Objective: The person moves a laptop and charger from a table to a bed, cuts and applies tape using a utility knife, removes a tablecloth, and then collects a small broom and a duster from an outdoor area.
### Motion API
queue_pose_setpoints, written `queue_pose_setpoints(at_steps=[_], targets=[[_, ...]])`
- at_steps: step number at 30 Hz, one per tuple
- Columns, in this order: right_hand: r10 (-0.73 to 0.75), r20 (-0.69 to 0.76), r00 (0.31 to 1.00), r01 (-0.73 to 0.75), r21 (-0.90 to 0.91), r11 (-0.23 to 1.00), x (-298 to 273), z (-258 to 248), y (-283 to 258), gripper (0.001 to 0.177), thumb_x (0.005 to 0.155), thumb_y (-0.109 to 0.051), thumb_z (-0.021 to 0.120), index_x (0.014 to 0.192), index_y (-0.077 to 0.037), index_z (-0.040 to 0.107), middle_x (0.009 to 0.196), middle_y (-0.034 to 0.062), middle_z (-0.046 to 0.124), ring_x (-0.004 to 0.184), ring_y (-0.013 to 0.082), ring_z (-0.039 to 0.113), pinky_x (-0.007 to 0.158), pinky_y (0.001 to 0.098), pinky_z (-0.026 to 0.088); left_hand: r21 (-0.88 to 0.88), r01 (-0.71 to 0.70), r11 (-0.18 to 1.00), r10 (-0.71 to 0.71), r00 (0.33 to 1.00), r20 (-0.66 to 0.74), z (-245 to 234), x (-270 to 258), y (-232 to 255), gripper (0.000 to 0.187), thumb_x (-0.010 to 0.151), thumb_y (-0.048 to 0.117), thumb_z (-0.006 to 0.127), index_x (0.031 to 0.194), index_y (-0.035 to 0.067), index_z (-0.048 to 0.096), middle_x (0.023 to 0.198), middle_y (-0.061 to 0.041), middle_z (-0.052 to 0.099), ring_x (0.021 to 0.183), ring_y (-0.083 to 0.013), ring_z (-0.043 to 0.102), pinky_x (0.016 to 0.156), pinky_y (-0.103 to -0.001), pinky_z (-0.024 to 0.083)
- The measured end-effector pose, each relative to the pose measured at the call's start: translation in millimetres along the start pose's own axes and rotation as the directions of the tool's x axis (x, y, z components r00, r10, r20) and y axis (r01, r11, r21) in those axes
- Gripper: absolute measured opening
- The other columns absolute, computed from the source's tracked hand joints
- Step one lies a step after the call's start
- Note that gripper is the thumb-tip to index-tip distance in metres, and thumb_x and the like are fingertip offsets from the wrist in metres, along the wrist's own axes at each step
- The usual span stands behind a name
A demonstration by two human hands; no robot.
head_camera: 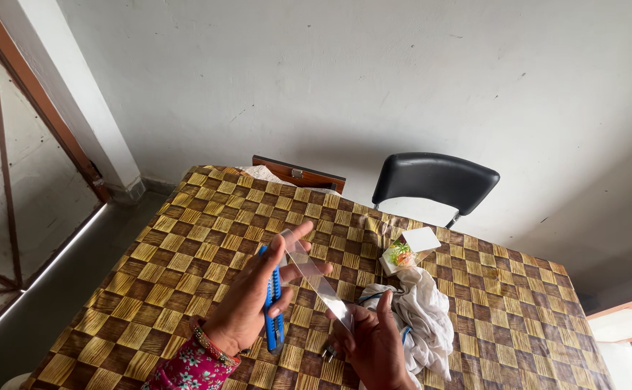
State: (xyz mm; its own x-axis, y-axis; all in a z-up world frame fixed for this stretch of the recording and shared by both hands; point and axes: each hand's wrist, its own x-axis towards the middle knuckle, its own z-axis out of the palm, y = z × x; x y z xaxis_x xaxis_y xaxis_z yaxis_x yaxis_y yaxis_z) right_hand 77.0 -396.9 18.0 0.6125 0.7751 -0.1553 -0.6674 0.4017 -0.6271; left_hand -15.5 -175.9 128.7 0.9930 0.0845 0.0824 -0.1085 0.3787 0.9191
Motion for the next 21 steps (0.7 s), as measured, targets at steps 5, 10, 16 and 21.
queue_pose_setpoints(at_steps=[5,10,16,21], targets=[[-0.086,-0.100,0.991,0.081,-0.054,0.995,1,-6,3,0.101,0.098,-0.075,0.020,0.093,0.010,0.074,0.057,0.0058,0.056,0.049,0.0149,0.038,0.058,0.0330,0.040,-0.011,0.036,0.999,-0.038,0.982,-0.187,0,5,3,0.092,0.087,0.071,0.042,0.158,0.013,0.036,0.134,-0.015,0.049,0.112,-0.0168,0.071,0.038,-0.020,0.036],[-0.161,-0.077,0.984,0.154,-0.083,0.985,0,-20,5,0.102,0.098,-0.075,0.020,0.094,0.010,0.077,0.053,0.0034,0.058,0.048,0.0153,0.041,0.058,0.0325,0.043,-0.101,-0.050,0.994,0.023,0.967,-0.252,-8,11,2,0.095,0.085,0.069,0.052,0.158,0.011,0.034,0.132,-0.017,0.051,0.110,-0.0220,0.072,0.038,-0.021,0.038],[-0.165,-0.313,0.935,0.117,-0.167,0.979,-10,-46,2,0.099,0.095,-0.079,0.022,0.091,0.005,0.075,0.064,0.0091,0.068,0.051,0.0180,0.051,0.056,0.0336,0.044,-0.101,-0.061,0.993,0.028,0.953,-0.303,-22,14,0,0.092,0.087,0.063,0.057,0.156,0.007,0.037,0.128,-0.013,0.059,0.110,-0.0226,0.074,0.040,-0.021,0.038],[-0.121,-0.365,0.923,0.075,-0.138,0.988,-16,-80,-5,0.102,0.088,-0.082,0.020,0.090,0.004,0.074,0.077,0.0111,0.074,0.062,0.0225,0.058,0.059,0.0361,0.046,-0.158,-0.097,0.983,0.048,0.956,-0.290,-28,17,-5,0.087,0.088,0.058,0.058,0.156,0.008,0.036,0.120,-0.013,0.063,0.106,-0.0237,0.074,0.041,-0.021,0.041]])
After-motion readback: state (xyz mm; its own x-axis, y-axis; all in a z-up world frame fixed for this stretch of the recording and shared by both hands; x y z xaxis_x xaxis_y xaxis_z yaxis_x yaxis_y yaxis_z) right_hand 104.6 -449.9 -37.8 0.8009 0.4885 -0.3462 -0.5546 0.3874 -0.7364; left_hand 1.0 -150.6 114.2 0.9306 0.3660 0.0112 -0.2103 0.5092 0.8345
